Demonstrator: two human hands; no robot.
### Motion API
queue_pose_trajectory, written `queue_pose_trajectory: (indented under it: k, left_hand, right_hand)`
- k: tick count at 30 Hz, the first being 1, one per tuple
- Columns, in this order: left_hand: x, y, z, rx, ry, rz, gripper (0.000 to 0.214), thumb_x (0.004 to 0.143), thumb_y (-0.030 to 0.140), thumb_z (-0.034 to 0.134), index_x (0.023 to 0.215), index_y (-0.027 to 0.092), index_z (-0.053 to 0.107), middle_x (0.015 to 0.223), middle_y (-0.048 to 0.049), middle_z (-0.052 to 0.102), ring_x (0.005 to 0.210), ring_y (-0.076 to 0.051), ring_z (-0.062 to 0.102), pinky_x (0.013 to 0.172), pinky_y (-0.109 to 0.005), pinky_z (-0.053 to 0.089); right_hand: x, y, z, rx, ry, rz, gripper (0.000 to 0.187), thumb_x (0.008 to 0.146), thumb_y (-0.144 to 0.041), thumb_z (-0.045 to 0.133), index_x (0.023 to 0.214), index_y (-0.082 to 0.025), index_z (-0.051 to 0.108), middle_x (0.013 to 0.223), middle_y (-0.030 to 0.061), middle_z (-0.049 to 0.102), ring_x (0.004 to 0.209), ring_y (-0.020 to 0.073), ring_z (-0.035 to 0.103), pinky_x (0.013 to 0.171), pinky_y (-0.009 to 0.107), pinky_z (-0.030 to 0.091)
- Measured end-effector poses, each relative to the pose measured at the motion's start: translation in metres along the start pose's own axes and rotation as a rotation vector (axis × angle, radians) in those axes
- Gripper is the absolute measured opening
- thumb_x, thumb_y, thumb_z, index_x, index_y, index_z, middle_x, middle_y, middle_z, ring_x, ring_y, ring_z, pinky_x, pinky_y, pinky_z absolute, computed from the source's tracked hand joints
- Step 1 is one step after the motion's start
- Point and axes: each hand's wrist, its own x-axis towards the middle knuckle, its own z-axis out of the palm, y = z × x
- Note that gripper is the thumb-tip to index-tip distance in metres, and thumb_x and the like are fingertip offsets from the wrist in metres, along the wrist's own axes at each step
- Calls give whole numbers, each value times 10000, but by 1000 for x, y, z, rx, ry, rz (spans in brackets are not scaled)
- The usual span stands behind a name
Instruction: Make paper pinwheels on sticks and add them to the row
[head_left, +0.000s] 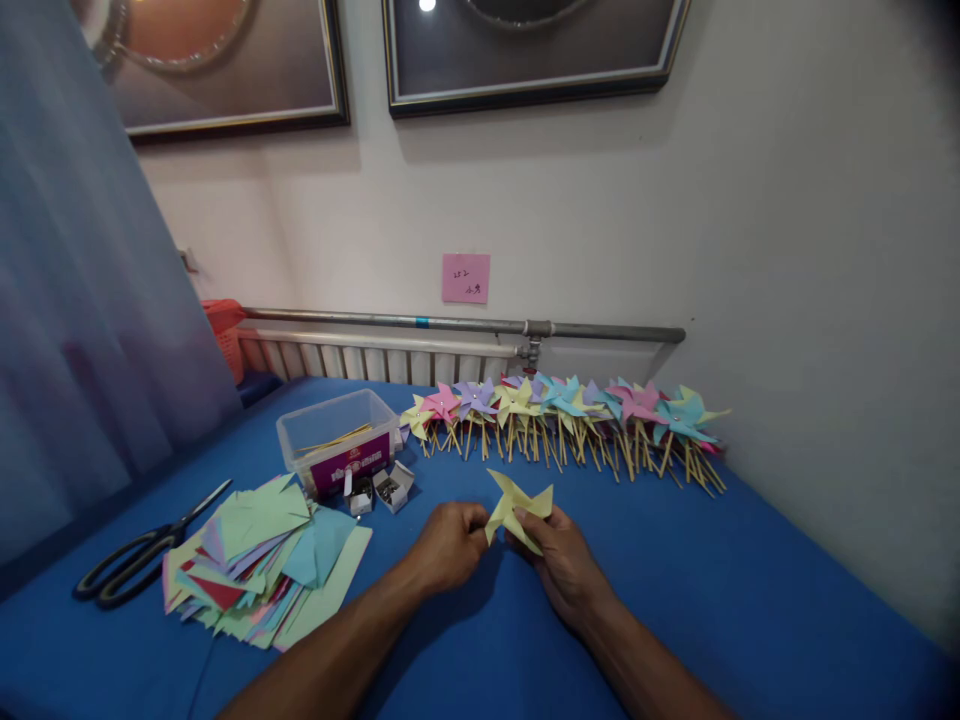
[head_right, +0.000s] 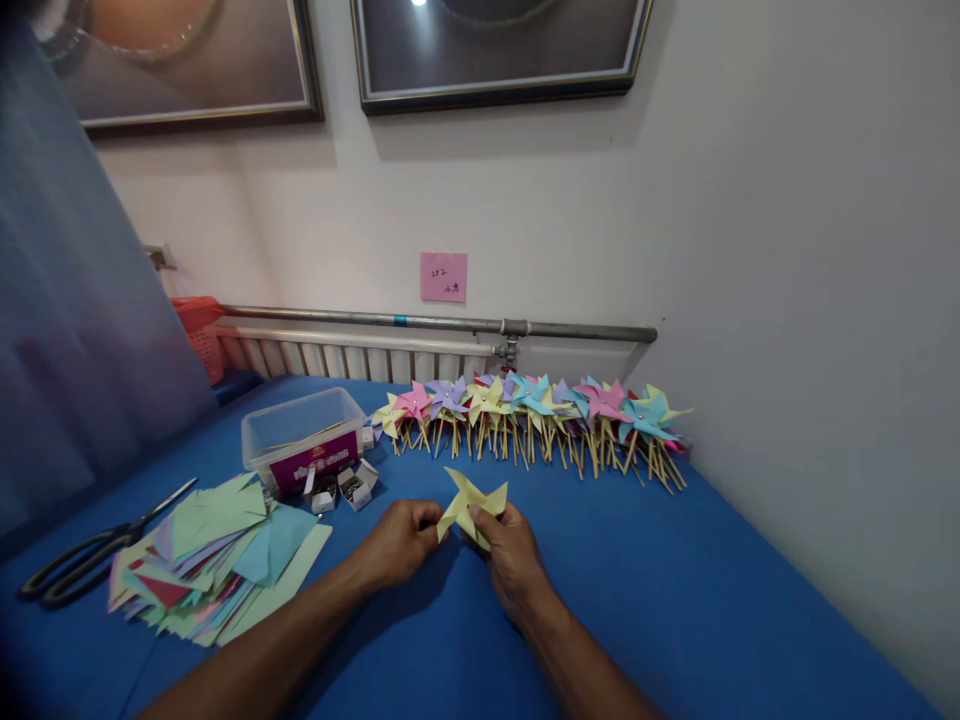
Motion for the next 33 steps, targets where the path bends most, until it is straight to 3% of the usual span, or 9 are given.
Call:
queue_pose_trajectory:
  k: [14,33]
  left_hand:
    - [-3,5,0,-13,21,-55,144,740,137,529,717,146,671,601,34,557,583,-102,452,549,-217,299]
    - [-3,4,0,-50,-22,-52,143,759,168,512,704,151,643,585,45,511,561,-98,437,539,-232,281]
  right_hand:
    - [1,0,1,15,-16,8,380,550,-315,924,832,-159,721,712,21,743,654,184,674,676,299,520]
    - [2,2,0,23,-7,-7,360,555,-301,921,817,-157,721,694,10,725,635,162,642,665,290,511]
